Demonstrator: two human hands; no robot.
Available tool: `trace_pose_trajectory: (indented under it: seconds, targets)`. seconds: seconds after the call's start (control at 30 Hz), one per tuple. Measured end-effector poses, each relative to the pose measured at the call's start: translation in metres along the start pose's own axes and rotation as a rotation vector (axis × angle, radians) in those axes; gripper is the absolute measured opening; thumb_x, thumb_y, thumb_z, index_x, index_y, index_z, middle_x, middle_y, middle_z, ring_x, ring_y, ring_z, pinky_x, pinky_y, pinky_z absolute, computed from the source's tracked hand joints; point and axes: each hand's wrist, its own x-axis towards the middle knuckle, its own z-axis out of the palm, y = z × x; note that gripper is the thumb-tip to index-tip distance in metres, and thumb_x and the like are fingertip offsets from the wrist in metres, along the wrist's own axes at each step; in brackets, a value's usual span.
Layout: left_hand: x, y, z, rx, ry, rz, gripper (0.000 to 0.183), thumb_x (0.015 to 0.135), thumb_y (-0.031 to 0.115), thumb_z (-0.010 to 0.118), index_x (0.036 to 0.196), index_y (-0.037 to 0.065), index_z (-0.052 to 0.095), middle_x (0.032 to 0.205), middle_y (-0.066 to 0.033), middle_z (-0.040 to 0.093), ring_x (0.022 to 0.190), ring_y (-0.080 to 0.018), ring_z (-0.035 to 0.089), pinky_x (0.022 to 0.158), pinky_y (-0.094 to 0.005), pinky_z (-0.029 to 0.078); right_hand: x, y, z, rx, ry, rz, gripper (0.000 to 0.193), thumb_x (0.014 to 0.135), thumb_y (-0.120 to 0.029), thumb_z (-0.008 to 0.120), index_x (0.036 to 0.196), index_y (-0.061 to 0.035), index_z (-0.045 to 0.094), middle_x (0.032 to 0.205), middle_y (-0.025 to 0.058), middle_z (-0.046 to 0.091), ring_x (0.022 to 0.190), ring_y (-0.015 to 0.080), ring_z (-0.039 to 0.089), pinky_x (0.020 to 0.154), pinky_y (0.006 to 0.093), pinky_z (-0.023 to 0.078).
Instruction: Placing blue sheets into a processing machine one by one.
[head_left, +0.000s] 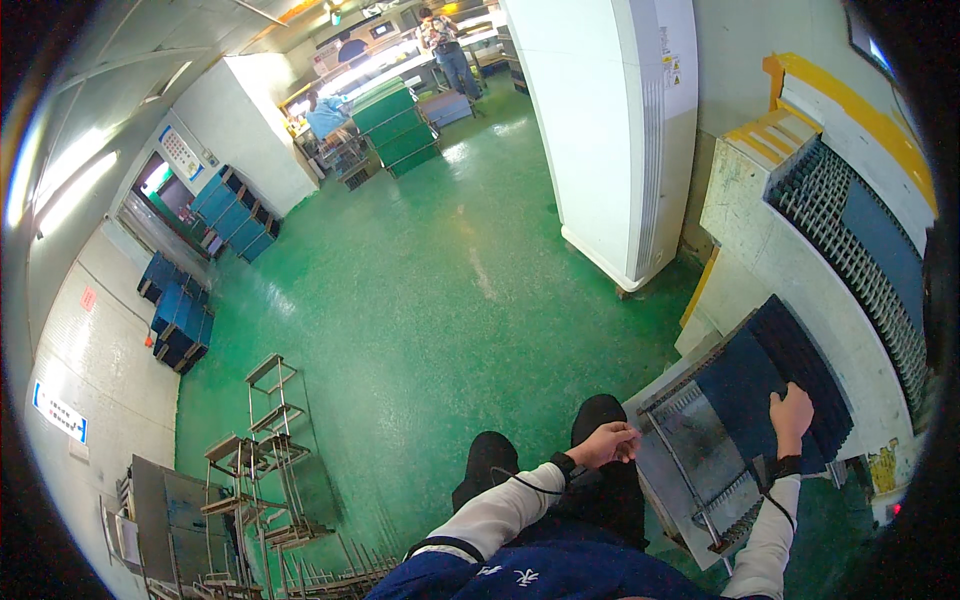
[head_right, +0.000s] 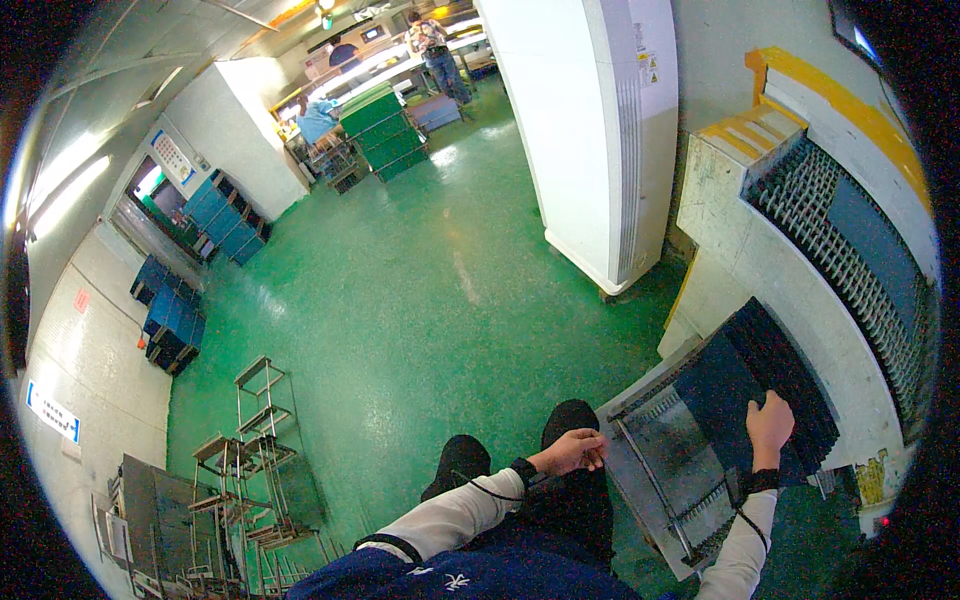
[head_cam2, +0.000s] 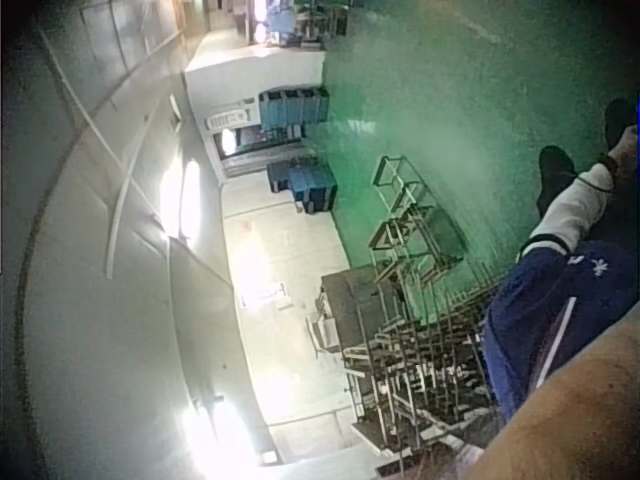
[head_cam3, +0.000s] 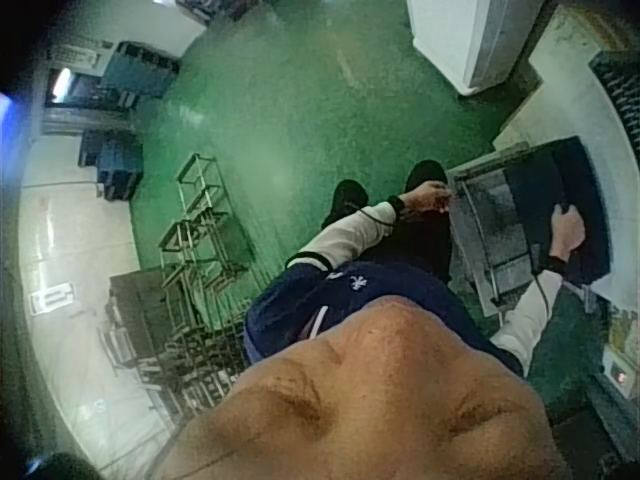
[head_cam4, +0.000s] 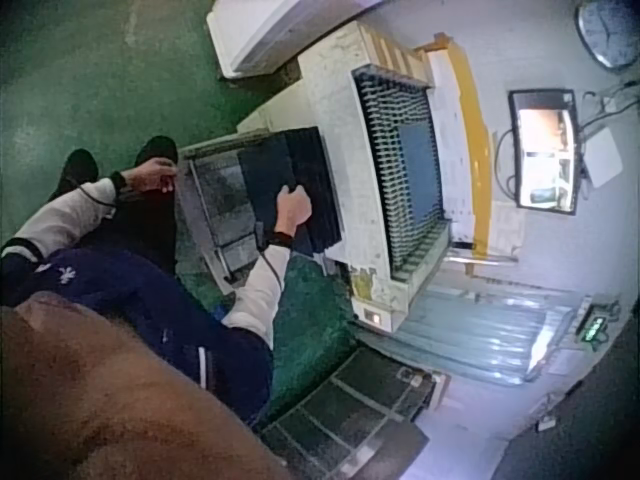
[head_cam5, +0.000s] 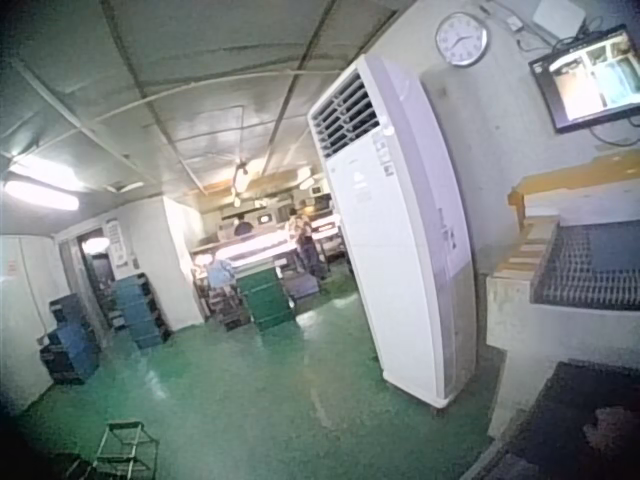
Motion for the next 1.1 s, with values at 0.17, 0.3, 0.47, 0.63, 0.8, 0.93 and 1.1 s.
trace_pose_trajectory:
  seconds: [0.17, 0.3, 0.47, 0.63, 0.8, 0.93, 1.1]
  targets:
    - [-0.001, 0.001, 0.001, 0.011, 0.011, -0.003, 0.017, 0.097, 0.022, 0.052, 0.101, 0.006, 0.055, 0.085, -0.0065, 0.063, 0.070, -0.0171, 0.064, 0.061, -0.0301, 0.053, 0.000, 0.000, 0.000, 0.004, 0.001, 0.004, 0.043, 0.075, -0.027, 0.072, 0.109, -0.0009, 0.064, 0.100, 0.0199, 0.067, 0.093, 0.0351, 0.064, 0.082, 0.0434, 0.051]
    - [-0.002, 0.002, 0.001, 0.007, 0.003, 0.002, 0.017, 0.097, 0.023, 0.052, 0.099, 0.006, 0.055, 0.084, -0.0061, 0.062, 0.069, -0.0166, 0.063, 0.061, -0.0297, 0.053, -0.002, -0.005, -0.005, -0.005, -0.011, 0.008, 0.042, 0.075, -0.027, 0.072, 0.107, -0.0013, 0.065, 0.099, 0.0196, 0.067, 0.093, 0.0351, 0.064, 0.081, 0.0436, 0.051]
    - [-0.002, 0.003, 0.002, 0.003, -0.008, 0.005, 0.019, 0.097, 0.024, 0.053, 0.098, 0.005, 0.056, 0.084, -0.0057, 0.062, 0.068, -0.0163, 0.063, 0.060, -0.0292, 0.053, -0.001, -0.003, -0.005, -0.007, -0.013, 0.012, 0.041, 0.075, -0.027, 0.072, 0.105, -0.0016, 0.065, 0.099, 0.0196, 0.067, 0.093, 0.0352, 0.064, 0.080, 0.0440, 0.051]
    - [-0.002, 0.001, 0.001, -0.007, 0.003, 0.008, 0.019, 0.097, 0.024, 0.053, 0.099, 0.005, 0.056, 0.084, -0.0060, 0.063, 0.067, -0.0161, 0.063, 0.060, -0.0291, 0.053, -0.002, -0.004, -0.004, -0.009, 0.008, 0.003, 0.041, 0.075, -0.027, 0.072, 0.105, -0.0017, 0.065, 0.099, 0.0198, 0.067, 0.093, 0.0353, 0.064, 0.080, 0.0439, 0.051]
    - [-0.001, 0.001, 0.002, -0.005, -0.008, 0.011, 0.019, 0.097, 0.023, 0.052, 0.099, 0.004, 0.056, 0.084, -0.0063, 0.063, 0.067, -0.0163, 0.063, 0.060, -0.0292, 0.053, -0.003, -0.004, -0.007, 0.005, 0.010, 0.006, 0.040, 0.075, -0.026, 0.072, 0.106, -0.0014, 0.065, 0.100, 0.0200, 0.067, 0.093, 0.0352, 0.064, 0.080, 0.0438, 0.051]
    - [-0.003, 0.001, 0.002, -0.011, -0.009, 0.021, 0.019, 0.097, 0.023, 0.052, 0.100, 0.004, 0.055, 0.084, -0.0064, 0.063, 0.067, -0.0159, 0.063, 0.060, -0.0290, 0.053, -0.003, -0.009, -0.011, 0.003, -0.035, 0.030, 0.040, 0.075, -0.026, 0.072, 0.105, -0.0012, 0.065, 0.099, 0.0199, 0.067, 0.093, 0.0351, 0.064, 0.080, 0.0438, 0.051]
    - [-0.004, 0.003, 0.002, -0.003, -0.003, 0.014, 0.019, 0.097, 0.023, 0.052, 0.100, 0.005, 0.055, 0.083, -0.0061, 0.063, 0.067, -0.0156, 0.063, 0.059, -0.0286, 0.053, -0.003, -0.006, -0.008, 0.000, -0.018, 0.009, 0.040, 0.075, -0.026, 0.072, 0.106, -0.0013, 0.065, 0.099, 0.0196, 0.066, 0.093, 0.0350, 0.064, 0.080, 0.0436, 0.051]
